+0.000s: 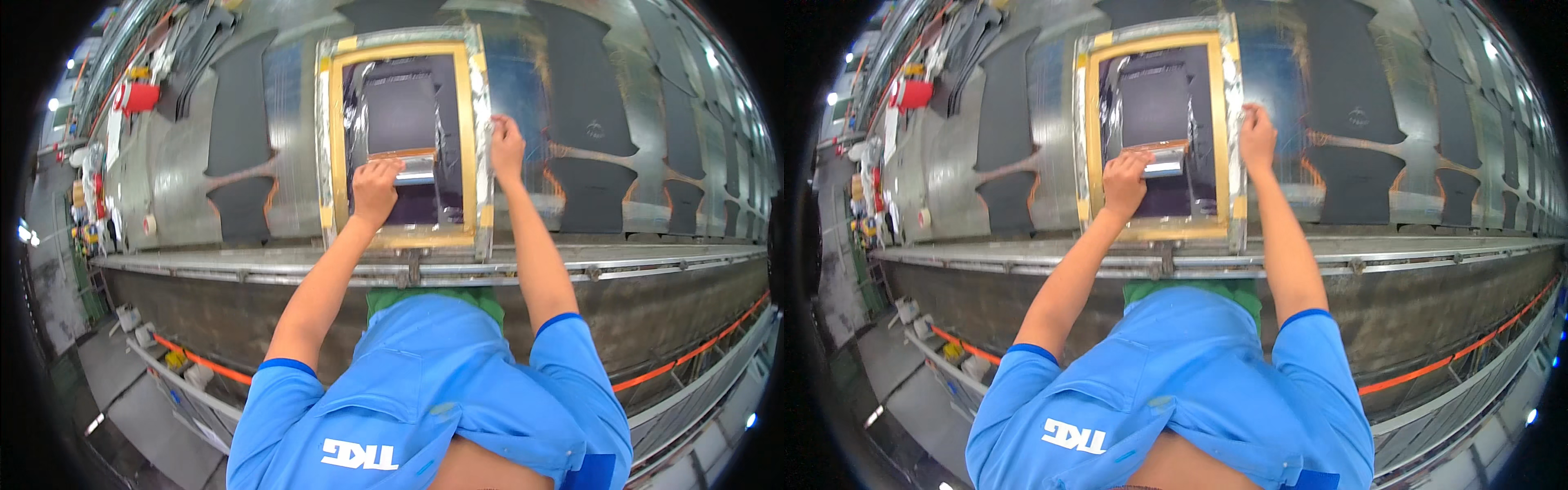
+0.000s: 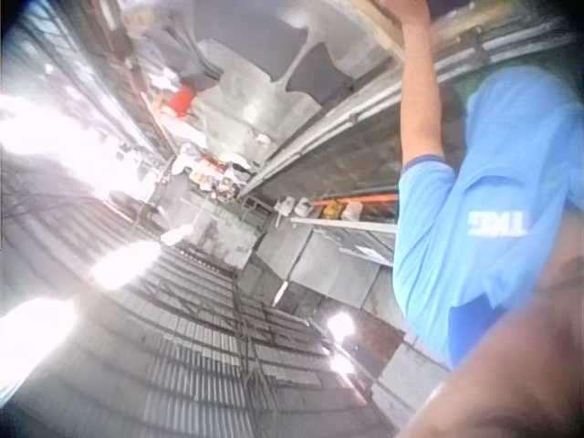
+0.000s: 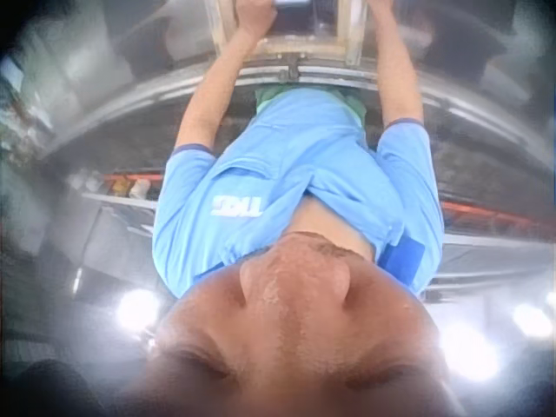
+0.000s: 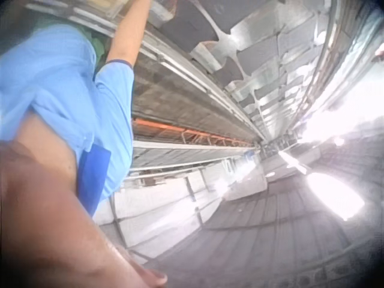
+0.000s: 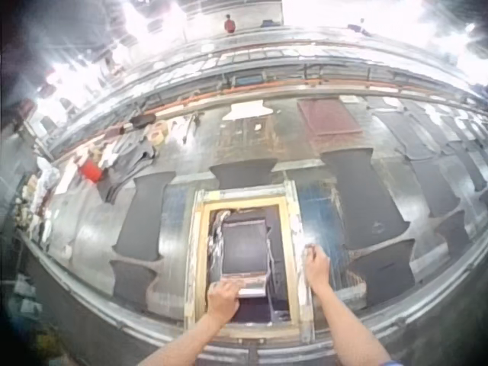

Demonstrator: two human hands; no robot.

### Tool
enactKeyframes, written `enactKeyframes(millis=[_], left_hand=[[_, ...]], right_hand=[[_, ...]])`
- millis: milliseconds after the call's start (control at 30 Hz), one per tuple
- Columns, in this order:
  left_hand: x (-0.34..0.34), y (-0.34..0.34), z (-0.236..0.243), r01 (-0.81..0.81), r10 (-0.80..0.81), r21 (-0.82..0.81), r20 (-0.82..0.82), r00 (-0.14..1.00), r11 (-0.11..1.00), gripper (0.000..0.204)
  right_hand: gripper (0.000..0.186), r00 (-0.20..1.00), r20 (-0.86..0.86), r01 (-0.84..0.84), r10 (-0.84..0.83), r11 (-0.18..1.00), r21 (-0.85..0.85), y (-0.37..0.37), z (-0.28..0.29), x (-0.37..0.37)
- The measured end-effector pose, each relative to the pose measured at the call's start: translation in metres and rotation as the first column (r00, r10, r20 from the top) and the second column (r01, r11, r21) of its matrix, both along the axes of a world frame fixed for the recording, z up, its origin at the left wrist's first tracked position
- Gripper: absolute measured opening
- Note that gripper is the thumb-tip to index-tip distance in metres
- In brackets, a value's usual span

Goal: The person uses a squeegee to spread ink across a screen-printing frame placed over a flat surface. They repeatedly pull the squeegee from top to bottom to evenly distribute the ink within the frame's boundaries.

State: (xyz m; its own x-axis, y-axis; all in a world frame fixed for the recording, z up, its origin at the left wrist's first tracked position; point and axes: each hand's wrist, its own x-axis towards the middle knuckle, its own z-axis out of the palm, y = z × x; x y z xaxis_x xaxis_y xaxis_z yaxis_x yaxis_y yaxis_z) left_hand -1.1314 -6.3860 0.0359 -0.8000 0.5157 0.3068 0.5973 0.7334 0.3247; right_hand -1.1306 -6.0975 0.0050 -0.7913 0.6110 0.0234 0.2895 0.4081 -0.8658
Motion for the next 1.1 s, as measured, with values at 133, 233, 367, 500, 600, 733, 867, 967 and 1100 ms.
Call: enactKeyframes(millis=[133,233,367,500,600,733,867,967,1100], left_hand=[[0.089,-0.023,0.003,0.005,-0.005,-0.036,-0.008,1.000,0.999,0.035],[0.080,-0.019,0.009,-0.005,0.005,-0.003,0.019,1.000,1.000,0.036],[-0.018,0.004,0.006,-0.082,0.076,0.080,0.077,0.994,0.993,0.034],[-0.153,0.034,0.013,-0.072,0.072,0.107,0.004,0.997,0.992,0.029],[-0.204,0.041,0.009,-0.039,0.042,0.041,-0.080,0.996,0.998,0.032],[-0.198,0.053,0.001,-0.082,0.080,-0.074,-0.026,0.996,0.994,0.033],[-0.118,0.037,0.001,-0.055,0.058,-0.069,0.055,0.997,0.996,0.032],[-0.038,0.013,0.004,-0.020,0.020,-0.030,0.005,1.000,0.999,0.036],[0.070,-0.017,0.005,0.007,-0.006,-0.043,0.035,0.999,0.999,0.034]], right_hand=[[0.021,1.000,0.017,-0.013,0.013,1.000,-0.015,0.000,-0.005,0.004],[0.021,0.998,0.069,-0.006,0.008,1.000,-0.030,0.000,0.003,0.001],[0.021,0.997,0.081,0.018,-0.017,1.000,-0.022,0.002,0.007,0.001],[0.020,0.998,0.059,0.025,-0.022,0.999,-0.049,0.000,0.009,0.005],[0.020,0.999,0.032,-0.001,0.004,0.997,-0.073,-0.006,0.008,0.008],[0.019,0.997,0.075,0.003,0.001,0.999,-0.045,-0.003,0.012,0.008],[0.020,0.999,0.040,0.013,-0.012,0.999,-0.035,0.000,0.006,0.007],[0.022,1.000,0.022,0.007,-0.007,1.000,0.002,0.004,-0.004,0.002],[0.022,1.000,0.015,-0.011,0.011,1.000,-0.006,0.003,-0.005,0.002]])
